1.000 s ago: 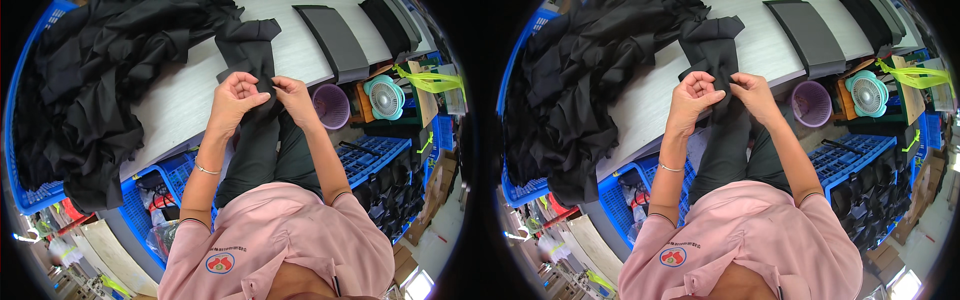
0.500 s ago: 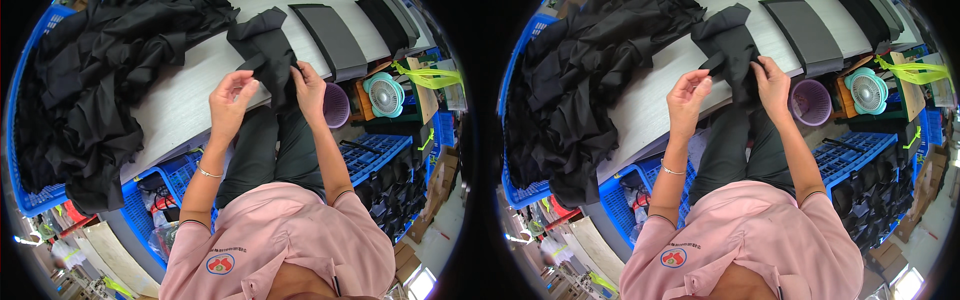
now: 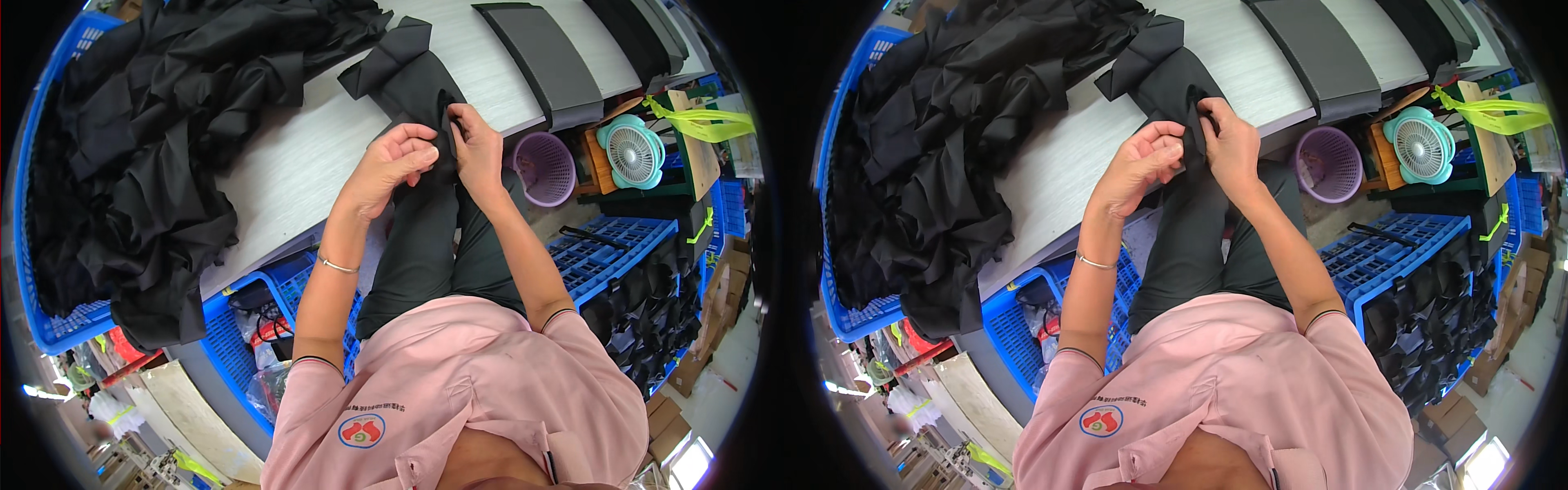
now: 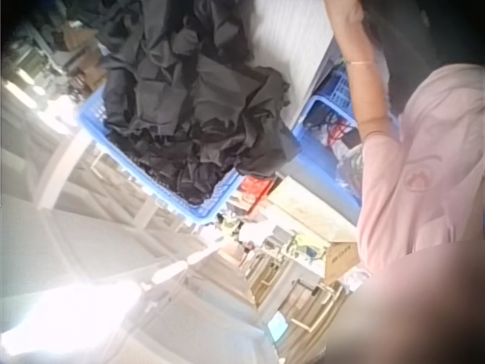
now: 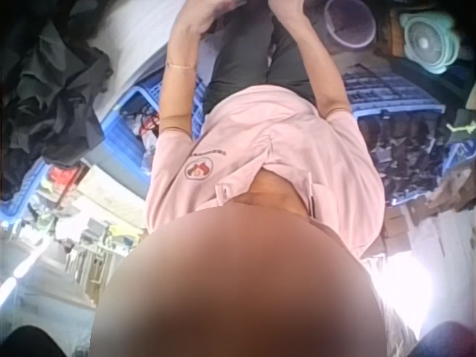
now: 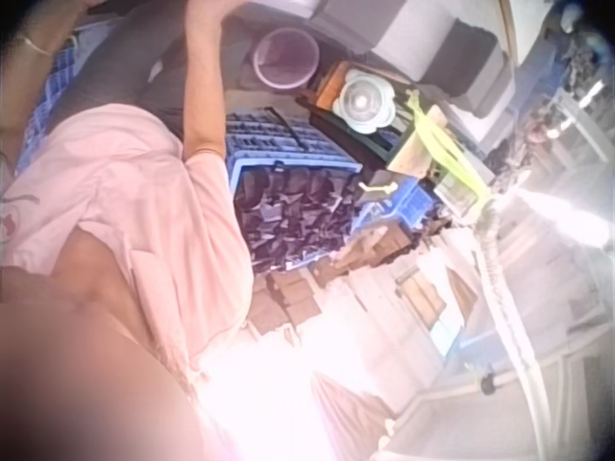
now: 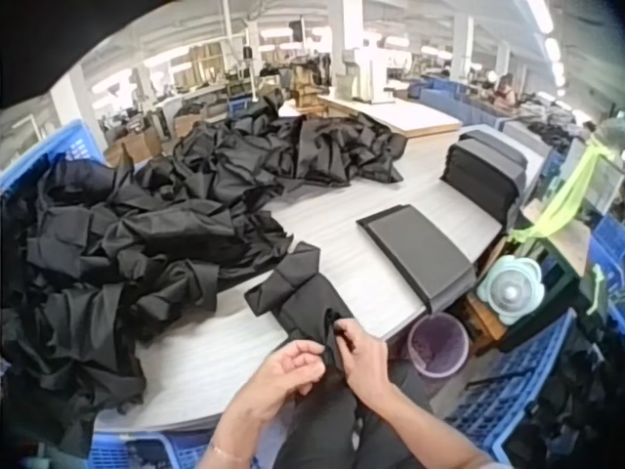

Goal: Inspecting and sorting pieces of black fabric in a manufacturing facility.

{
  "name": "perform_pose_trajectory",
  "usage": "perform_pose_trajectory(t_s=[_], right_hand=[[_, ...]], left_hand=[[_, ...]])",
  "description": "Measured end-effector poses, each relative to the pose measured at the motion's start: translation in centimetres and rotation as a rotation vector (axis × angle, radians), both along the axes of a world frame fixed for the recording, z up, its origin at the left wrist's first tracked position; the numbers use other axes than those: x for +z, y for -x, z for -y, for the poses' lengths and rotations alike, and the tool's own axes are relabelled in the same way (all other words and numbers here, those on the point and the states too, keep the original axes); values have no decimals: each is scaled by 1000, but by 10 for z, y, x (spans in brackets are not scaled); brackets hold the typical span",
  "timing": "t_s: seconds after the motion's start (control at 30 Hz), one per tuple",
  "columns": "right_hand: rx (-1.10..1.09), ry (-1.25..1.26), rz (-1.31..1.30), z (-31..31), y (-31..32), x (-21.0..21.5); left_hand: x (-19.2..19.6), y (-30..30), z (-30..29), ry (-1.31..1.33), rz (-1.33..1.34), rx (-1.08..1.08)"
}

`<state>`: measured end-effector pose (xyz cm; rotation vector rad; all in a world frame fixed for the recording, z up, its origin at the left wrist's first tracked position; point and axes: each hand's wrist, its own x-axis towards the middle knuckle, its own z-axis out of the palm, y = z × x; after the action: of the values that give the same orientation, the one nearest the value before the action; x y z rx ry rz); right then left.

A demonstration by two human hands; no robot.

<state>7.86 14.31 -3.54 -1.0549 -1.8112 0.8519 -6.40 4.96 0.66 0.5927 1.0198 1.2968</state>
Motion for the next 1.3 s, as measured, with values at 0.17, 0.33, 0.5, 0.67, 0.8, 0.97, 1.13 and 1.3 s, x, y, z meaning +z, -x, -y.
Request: perform_pose_trajectory(t_s=[0.17,0.33,0.5,0.67,0.8,0.97,1.13,1.3], right_hand=[[11,46,167,6,8,-1],[47,63,195,3,6,-1],[-142,-113,176,-13,-4,17],[-157,11,112,-10,-15,26],[55,30,114,11,-24,17],[-75,-83,-122,24,-27,27],[-30,-346,178,41,-23,21],[37,-158,63,22,-15,15]], left_hand=[[-18,6,-5,-16,-114,-148],[-8,-6,-3,-89,-159,-16],[-15,11,-3,-138,-658,728],[-14,14,-4,-211,-548,951],[-22,-15,1,-248,-529,812],[-22,-11,3,-274,-524,845],[-10,-21,3,-238,-456,836],[0,-38,4,-267,-536,698]])
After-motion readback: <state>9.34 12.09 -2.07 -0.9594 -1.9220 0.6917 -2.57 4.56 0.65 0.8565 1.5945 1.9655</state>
